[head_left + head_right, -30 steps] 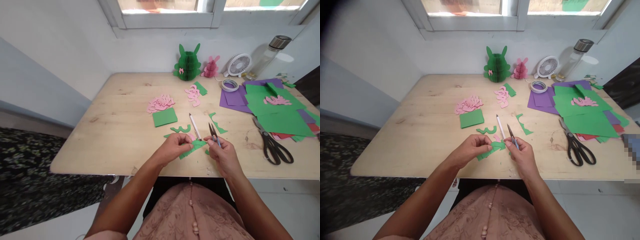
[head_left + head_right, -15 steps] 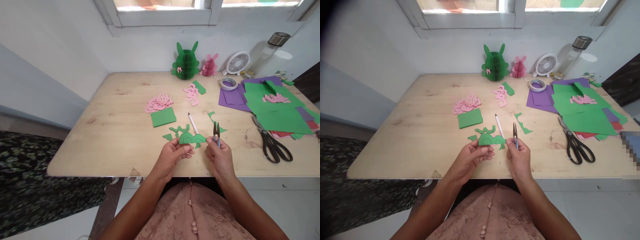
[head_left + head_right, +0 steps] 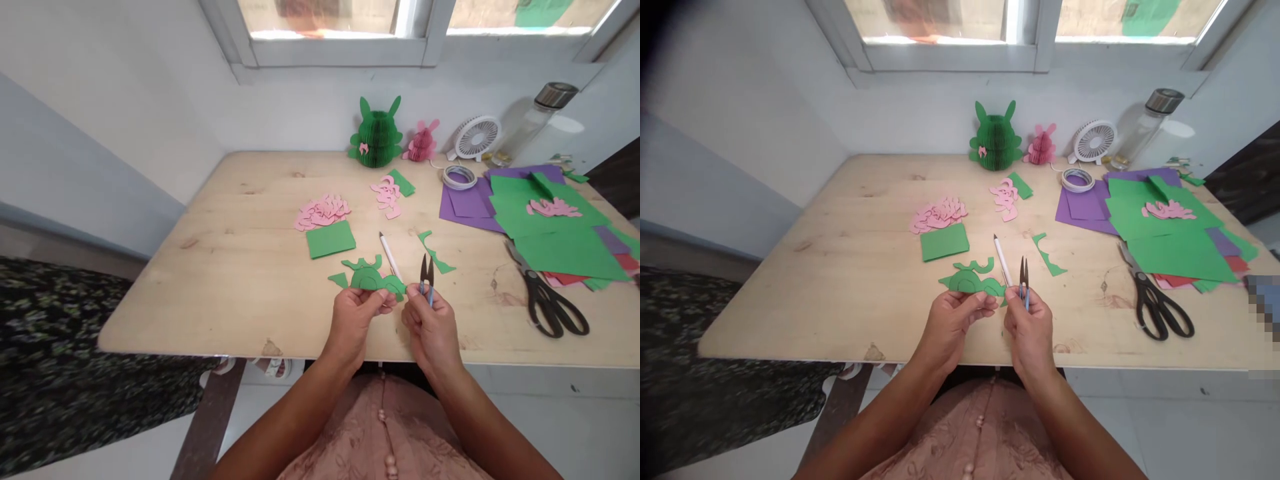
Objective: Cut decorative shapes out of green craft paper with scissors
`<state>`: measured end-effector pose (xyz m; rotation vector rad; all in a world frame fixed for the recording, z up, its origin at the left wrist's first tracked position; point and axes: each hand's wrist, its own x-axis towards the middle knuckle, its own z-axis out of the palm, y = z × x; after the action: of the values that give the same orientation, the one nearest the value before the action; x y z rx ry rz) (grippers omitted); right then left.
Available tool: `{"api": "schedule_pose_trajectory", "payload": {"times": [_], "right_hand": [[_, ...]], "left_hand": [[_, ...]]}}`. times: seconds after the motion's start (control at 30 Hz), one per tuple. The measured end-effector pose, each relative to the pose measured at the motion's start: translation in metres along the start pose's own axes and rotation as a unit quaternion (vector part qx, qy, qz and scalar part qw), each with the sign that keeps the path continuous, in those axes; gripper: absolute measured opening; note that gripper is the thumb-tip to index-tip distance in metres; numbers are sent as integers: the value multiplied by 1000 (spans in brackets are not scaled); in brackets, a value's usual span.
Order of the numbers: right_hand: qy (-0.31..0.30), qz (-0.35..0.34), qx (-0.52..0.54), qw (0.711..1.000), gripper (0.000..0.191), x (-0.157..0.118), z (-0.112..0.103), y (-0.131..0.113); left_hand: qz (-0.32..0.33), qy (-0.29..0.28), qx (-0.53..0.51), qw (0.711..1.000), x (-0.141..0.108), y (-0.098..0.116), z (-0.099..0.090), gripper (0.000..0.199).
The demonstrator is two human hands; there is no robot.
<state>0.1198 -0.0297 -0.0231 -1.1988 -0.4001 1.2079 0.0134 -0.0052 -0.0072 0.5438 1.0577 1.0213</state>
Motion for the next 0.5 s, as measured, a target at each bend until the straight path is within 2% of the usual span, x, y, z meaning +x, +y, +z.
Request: {"api": "schedule_pose_trajectory", "payload": {"times": [0.2,0.3,0.5], "right_hand": [[-77,2,-33,996,26,-9,-15,-7],[-108,25,-60,992,30,-15,-21,-7],[-125,45,-109,985,32,-22,-22,3]], "left_hand": [[17,-4,7,1000,7,11,-7,17],[25,-18,-11,999,11,17,-7,15],[23,-45,-31,998,14,27,-2,15]]}}
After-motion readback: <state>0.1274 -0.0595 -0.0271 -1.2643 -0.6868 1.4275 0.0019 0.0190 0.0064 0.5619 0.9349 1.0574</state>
